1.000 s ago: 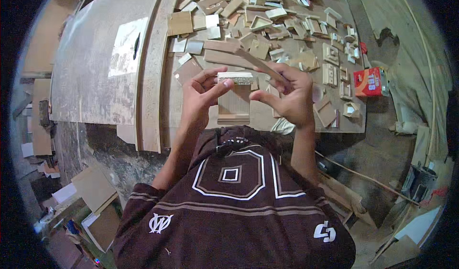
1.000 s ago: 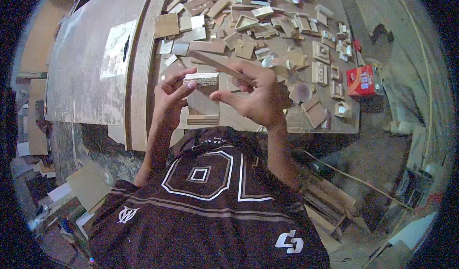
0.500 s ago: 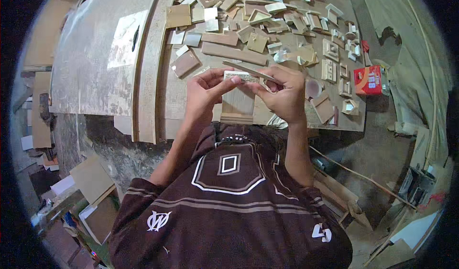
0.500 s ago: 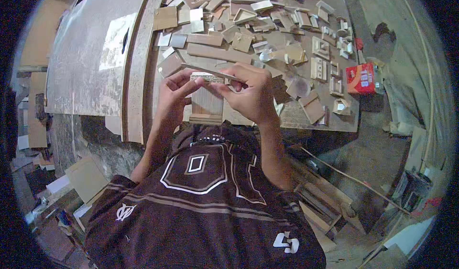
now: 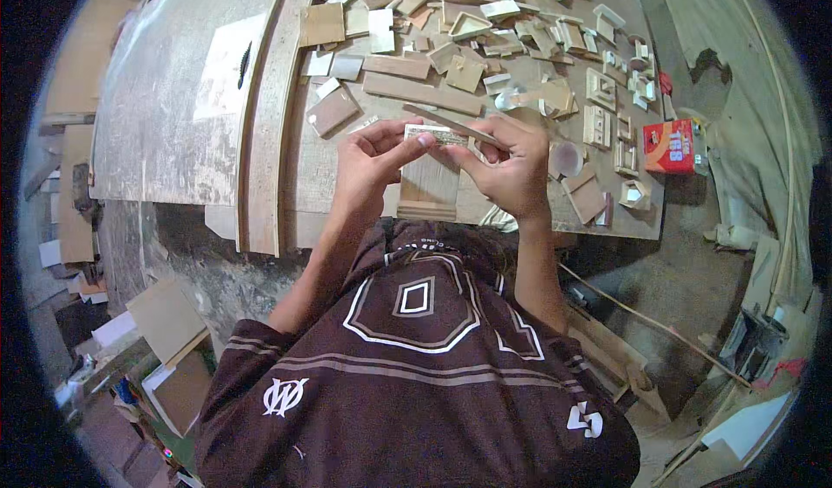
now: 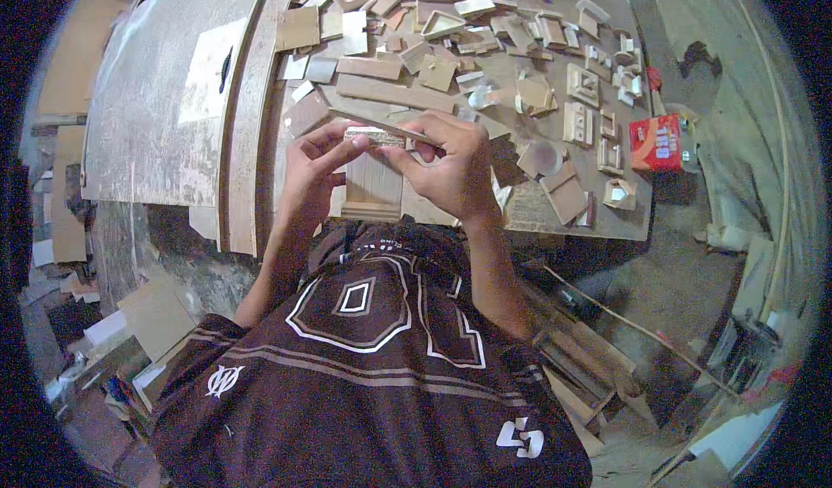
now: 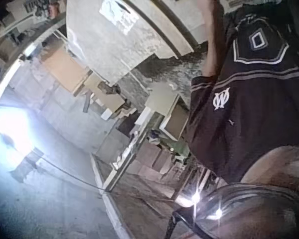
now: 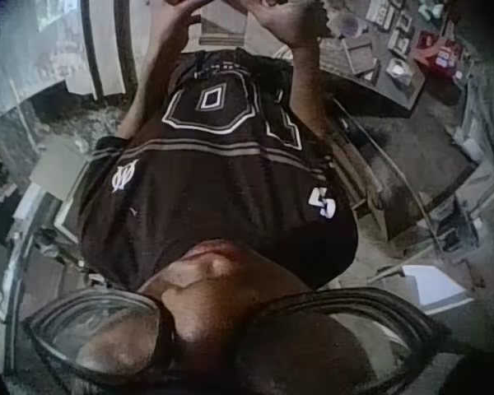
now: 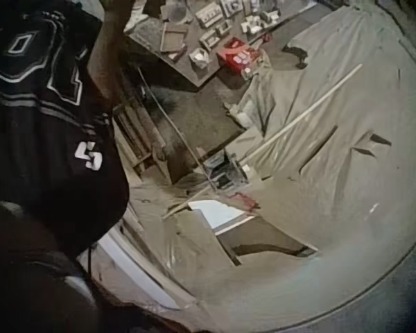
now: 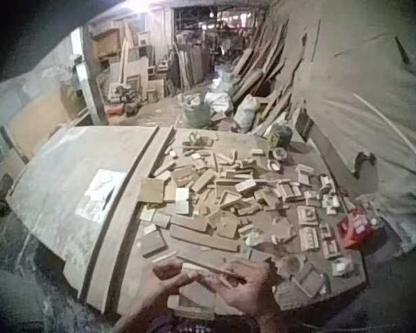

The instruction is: Assemble small pieces of wood onto a wooden base.

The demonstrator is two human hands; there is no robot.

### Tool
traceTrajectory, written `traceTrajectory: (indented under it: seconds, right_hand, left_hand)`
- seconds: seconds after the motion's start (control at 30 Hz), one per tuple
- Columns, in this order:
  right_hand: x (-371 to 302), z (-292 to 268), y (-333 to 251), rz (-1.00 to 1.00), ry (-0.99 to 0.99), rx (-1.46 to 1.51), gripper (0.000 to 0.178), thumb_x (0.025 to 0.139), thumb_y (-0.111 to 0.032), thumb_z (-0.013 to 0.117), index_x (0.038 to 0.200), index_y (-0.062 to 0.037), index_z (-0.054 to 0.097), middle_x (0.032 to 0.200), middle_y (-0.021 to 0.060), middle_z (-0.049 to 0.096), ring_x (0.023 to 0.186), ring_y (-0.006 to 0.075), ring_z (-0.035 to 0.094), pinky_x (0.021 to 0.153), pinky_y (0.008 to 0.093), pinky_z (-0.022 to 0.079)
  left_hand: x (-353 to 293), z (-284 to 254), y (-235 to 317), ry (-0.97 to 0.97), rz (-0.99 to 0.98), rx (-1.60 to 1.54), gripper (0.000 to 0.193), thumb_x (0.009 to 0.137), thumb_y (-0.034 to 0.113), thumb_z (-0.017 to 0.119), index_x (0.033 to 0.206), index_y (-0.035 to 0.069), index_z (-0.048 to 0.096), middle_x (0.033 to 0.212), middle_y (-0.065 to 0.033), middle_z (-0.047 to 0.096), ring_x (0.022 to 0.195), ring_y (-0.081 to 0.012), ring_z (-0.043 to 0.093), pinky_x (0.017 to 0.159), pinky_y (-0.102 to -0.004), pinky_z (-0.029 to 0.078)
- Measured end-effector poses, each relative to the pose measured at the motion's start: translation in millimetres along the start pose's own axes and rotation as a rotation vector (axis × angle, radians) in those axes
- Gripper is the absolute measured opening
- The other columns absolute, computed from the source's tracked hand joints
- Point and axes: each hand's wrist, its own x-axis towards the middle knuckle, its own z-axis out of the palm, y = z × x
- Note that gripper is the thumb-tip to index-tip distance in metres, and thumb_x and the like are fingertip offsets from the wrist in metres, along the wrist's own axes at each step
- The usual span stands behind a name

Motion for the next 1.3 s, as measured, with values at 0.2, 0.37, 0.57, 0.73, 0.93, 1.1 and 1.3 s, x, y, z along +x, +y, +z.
traceTrajectory:
  seconds: [0.2,0.37,0.57,0.73,0.93,1.1,1.3]
  right_hand:
    - [9.6,4.4,3.5,-0.001,-0.013,-0.007,0.021,0.070,-0.005,0.085,0.089,-0.0035,0.075,0.062,-0.0059,0.047,0.055,0.0024,0.038,0.048,0.0216,0.029]
    - [15.9,7.5,6.5,0.006,-0.021,-0.005,0.021,0.071,-0.005,0.085,0.089,-0.0032,0.074,0.063,-0.0055,0.050,0.055,0.0024,0.040,0.048,0.0217,0.031]
    - [14.3,7.3,7.9,0.047,0.030,0.127,0.024,0.083,-0.017,0.079,0.100,-0.0012,0.071,0.067,-0.0042,0.055,0.058,0.0047,0.045,0.052,0.0229,0.037]
    - [-10.7,2.7,22.7,0.356,0.110,0.675,0.027,0.104,-0.025,0.054,0.100,-0.0007,0.065,0.073,-0.0007,0.060,0.061,0.0072,0.054,0.057,0.0247,0.046]
    - [-42.4,28.3,37.8,0.555,0.112,0.627,0.021,0.102,-0.017,0.056,0.096,0.0001,0.066,0.076,0.0010,0.062,0.065,0.0062,0.056,0.069,0.0269,0.056]
    - [-56.8,37.8,52.3,0.533,0.185,0.532,0.016,0.096,-0.014,0.066,0.098,0.0010,0.072,0.078,-0.0009,0.065,0.065,0.0026,0.051,0.063,0.0244,0.052]
    - [-59.6,32.3,39.8,0.497,0.161,0.424,0.013,0.091,-0.010,0.072,0.095,0.0017,0.075,0.081,-0.0017,0.069,0.068,0.0029,0.055,0.061,0.0191,0.042]
  left_hand:
    - [11.5,-7.0,-8.1,0.006,0.001,-0.013,0.039,0.079,0.027,0.085,0.107,0.004,0.073,0.091,-0.0015,0.074,0.072,-0.0030,0.061,0.055,-0.0174,0.037]
    - [15.8,-8.5,-1.9,0.001,0.005,-0.023,0.038,0.079,0.028,0.084,0.107,0.005,0.073,0.089,-0.0002,0.074,0.072,-0.0027,0.061,0.055,-0.0179,0.037]
    - [23.0,-11.0,-7.9,0.027,0.000,-0.033,0.037,0.079,0.028,0.084,0.106,0.006,0.072,0.090,-0.0004,0.074,0.074,-0.0030,0.063,0.053,-0.0182,0.037]
    - [36.6,-15.5,-20.8,0.147,0.061,-0.092,0.035,0.080,0.026,0.083,0.105,0.005,0.070,0.094,-0.0032,0.073,0.081,-0.0075,0.067,0.056,-0.0203,0.044]
    - [37.2,-16.1,-25.0,0.204,0.063,-0.124,0.037,0.081,0.023,0.082,0.110,0.004,0.068,0.096,-0.0040,0.072,0.087,-0.0107,0.068,0.060,-0.0244,0.052]
    - [36.0,-11.3,-30.0,0.206,0.106,-0.145,0.038,0.081,0.023,0.082,0.111,0.005,0.067,0.096,-0.0030,0.072,0.088,-0.0097,0.068,0.064,-0.0250,0.051]
    - [24.7,-7.7,-33.6,0.203,0.080,-0.134,0.039,0.082,0.020,0.082,0.113,0.004,0.066,0.097,-0.0030,0.072,0.088,-0.0097,0.068,0.063,-0.0255,0.053]
